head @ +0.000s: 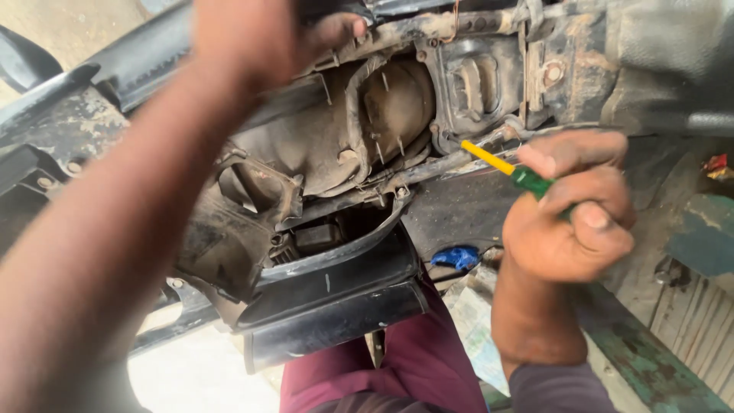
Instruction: Inspecting and cleaning a motorcycle air filter.
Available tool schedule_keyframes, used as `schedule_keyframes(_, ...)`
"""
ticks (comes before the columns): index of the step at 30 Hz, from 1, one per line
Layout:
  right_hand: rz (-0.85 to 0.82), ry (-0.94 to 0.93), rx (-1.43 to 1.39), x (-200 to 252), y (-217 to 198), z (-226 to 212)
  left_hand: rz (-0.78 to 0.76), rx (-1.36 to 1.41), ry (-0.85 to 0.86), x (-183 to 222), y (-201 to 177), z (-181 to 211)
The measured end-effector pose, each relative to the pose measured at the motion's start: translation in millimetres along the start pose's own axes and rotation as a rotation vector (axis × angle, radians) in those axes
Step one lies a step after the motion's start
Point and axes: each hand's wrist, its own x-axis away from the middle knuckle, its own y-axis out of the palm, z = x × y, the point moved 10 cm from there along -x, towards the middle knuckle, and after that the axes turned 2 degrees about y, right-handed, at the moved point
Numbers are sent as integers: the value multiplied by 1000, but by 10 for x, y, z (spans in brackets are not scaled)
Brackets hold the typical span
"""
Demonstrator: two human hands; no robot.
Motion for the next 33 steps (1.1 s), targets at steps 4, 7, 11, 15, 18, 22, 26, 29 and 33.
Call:
schedule_keyframes(4, 57, 155, -30, 56, -3, 128, 331, -91, 293, 531, 18, 1027)
schedule_keyframes(7, -41, -71, -64, -67, 185, -7, 171, 78, 349, 706, 505, 1584)
schedule_keyframes(11, 178, -6, 186, 31, 10, -25, 49, 487, 356, 702, 1192, 1696)
schedule_keyframes(15, -280, -22, -81, -211, 215, 22, 154, 701, 422, 645, 1346, 1724)
schedule_keyframes(18, 63, -36, 371, -217, 371, 90, 132, 632, 368, 567, 1410, 1700)
schedule_keyframes(22, 56, -77, 810, 312, 228, 230, 190, 601, 306, 525, 1254, 1635)
schedule_keyframes(26, 197, 194, 880, 581, -126, 413, 140, 537, 266, 634, 1203, 1647)
schedule_keyframes(29, 119, 146, 991, 519, -85, 362, 146, 294, 254, 1061, 971, 1694)
schedule_keyframes(33, 252, 283, 497, 378, -86, 445, 118, -253, 224, 1955, 840, 1558)
